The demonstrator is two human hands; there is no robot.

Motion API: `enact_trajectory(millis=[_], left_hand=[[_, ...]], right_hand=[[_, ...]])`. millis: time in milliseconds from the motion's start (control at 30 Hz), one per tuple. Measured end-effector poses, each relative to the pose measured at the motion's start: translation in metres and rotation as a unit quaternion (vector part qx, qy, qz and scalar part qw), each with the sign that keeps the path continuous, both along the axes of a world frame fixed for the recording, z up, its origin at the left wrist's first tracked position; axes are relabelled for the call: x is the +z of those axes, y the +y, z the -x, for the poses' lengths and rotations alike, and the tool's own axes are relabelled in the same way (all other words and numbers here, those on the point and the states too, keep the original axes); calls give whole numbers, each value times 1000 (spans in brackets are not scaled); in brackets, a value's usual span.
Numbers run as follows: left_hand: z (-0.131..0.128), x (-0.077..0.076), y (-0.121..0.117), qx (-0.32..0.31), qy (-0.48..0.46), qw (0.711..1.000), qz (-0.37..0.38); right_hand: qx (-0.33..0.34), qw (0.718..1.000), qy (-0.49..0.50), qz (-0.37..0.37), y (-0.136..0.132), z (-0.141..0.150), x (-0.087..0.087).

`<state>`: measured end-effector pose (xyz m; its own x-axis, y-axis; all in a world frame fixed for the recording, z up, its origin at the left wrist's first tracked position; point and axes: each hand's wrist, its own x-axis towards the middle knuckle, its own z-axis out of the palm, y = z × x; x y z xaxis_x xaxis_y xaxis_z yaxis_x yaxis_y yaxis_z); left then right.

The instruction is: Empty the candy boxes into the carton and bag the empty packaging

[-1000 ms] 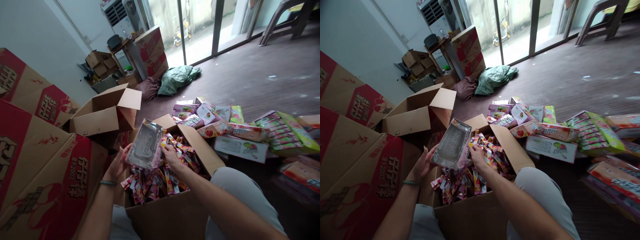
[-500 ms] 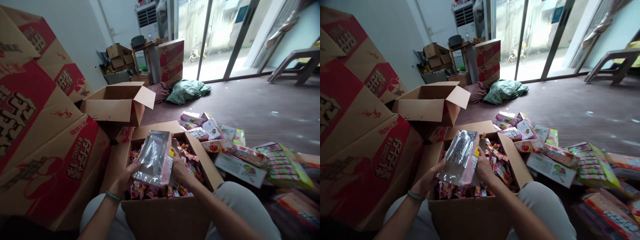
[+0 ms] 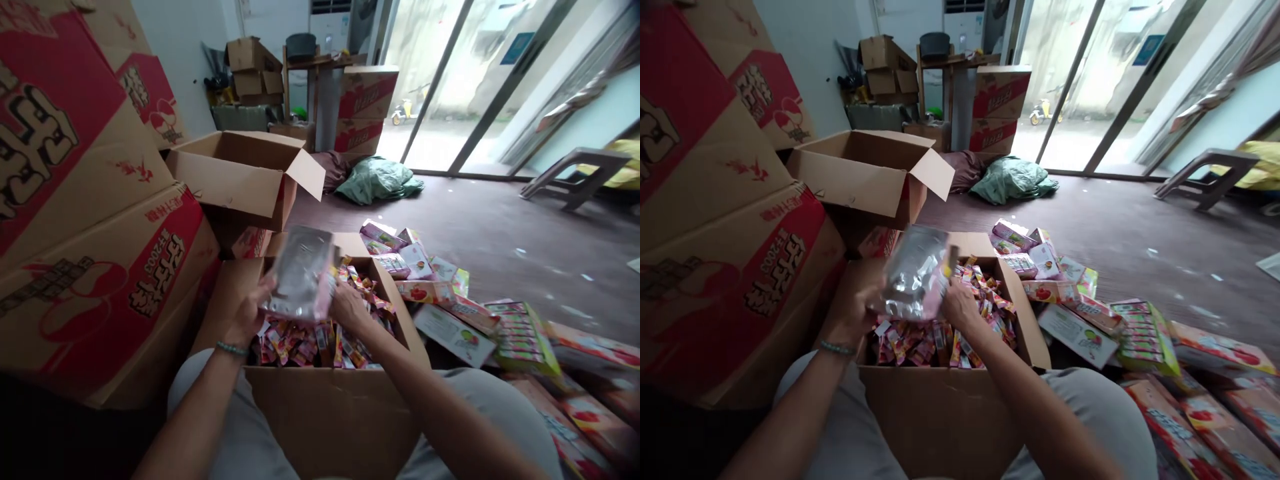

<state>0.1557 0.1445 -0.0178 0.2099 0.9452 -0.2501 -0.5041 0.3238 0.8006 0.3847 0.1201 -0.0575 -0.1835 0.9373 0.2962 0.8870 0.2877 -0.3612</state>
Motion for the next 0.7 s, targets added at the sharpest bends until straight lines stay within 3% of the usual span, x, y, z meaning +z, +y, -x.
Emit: enact_trajectory(millis=[100,200,267,367,467,600,700], left_hand=[[25,0,26,206,-74,976,-7],[47,-3,35,306,-112,946,-3],[55,-6,33,317,-115,941,15],[58,-8,29,306,-117,944,42],[55,-3,32,305,-122,943,59],[44,2,43,313,-121,940,57],[35,-4,48,278,-110,952,70]], right_hand=[[-19,997,-69,29,12,-6,-5],[-76,992,-84,50,29,-19,-26],[-67,987,-91,118,43,-18,-48],[-26,967,-118,226,56,10,-86],[10,967,-129,217,62,57,-115],[49,973,-112,196,81,101,-135],[39,967,-89,234,104,110,-135]])
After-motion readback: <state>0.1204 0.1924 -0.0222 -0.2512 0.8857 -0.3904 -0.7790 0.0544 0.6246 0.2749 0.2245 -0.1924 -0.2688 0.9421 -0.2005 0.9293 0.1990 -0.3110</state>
